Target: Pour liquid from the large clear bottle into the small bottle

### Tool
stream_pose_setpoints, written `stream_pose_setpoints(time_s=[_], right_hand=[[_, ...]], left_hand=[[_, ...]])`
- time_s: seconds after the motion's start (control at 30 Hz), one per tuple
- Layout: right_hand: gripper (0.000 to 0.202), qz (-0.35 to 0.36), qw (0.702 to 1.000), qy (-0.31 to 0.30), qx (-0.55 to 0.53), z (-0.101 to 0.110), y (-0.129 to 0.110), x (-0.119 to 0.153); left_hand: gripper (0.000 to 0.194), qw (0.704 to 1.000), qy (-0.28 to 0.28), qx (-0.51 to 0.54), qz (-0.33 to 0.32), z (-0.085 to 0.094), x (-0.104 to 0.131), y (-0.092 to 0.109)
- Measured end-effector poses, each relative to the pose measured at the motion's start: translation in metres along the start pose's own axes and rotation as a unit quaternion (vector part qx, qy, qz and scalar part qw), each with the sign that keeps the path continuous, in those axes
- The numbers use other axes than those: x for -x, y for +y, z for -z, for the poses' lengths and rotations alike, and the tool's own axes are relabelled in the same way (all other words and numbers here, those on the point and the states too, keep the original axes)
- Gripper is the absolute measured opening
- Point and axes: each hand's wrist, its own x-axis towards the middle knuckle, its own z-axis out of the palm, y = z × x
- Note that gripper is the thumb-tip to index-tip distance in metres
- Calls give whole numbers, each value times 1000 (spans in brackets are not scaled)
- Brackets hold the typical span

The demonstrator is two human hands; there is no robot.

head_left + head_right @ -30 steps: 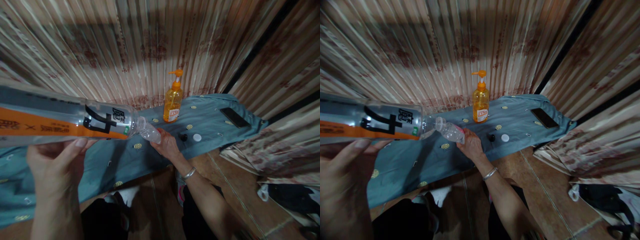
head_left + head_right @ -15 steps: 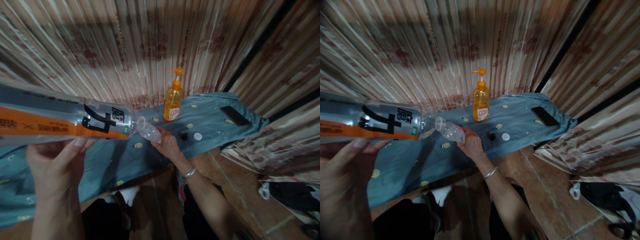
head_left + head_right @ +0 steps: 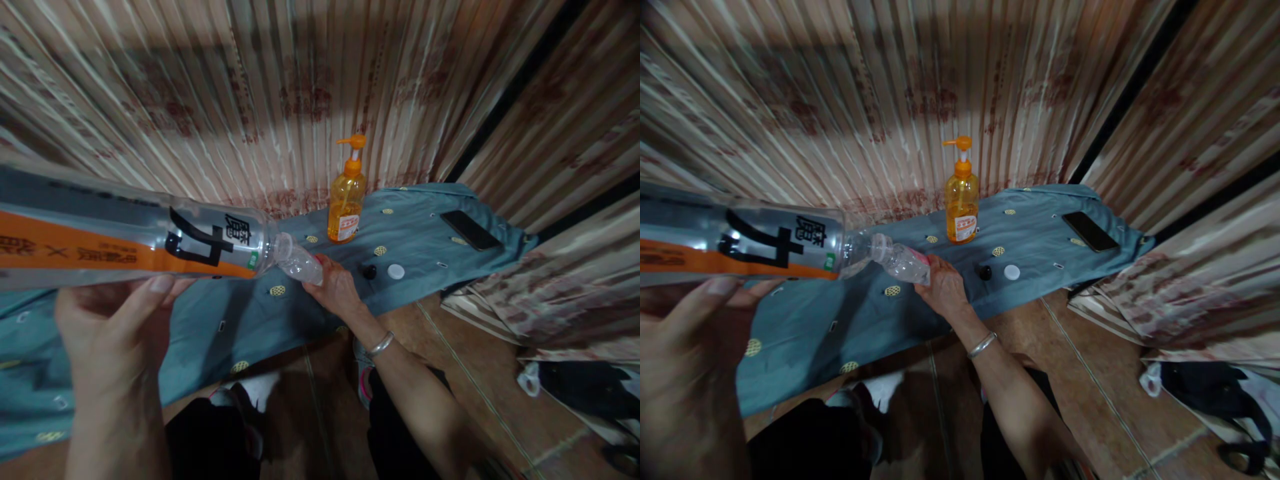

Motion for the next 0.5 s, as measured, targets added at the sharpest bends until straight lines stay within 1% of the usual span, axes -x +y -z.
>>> stream_pose_setpoints(time_s=[0.17, 0.3, 0.5], right_hand=[[54, 5, 1000, 7, -1, -2, 1, 0], [51, 6, 1000, 10, 4, -3, 1, 0], [54, 7, 1000, 9, 11, -3, 1, 0]], left_hand=[[46, 1000, 14, -6, 5, -4, 0, 2], [44, 1000, 4, -11, 2, -6, 0, 3], [47, 1000, 1, -13, 0, -9, 2, 6]])
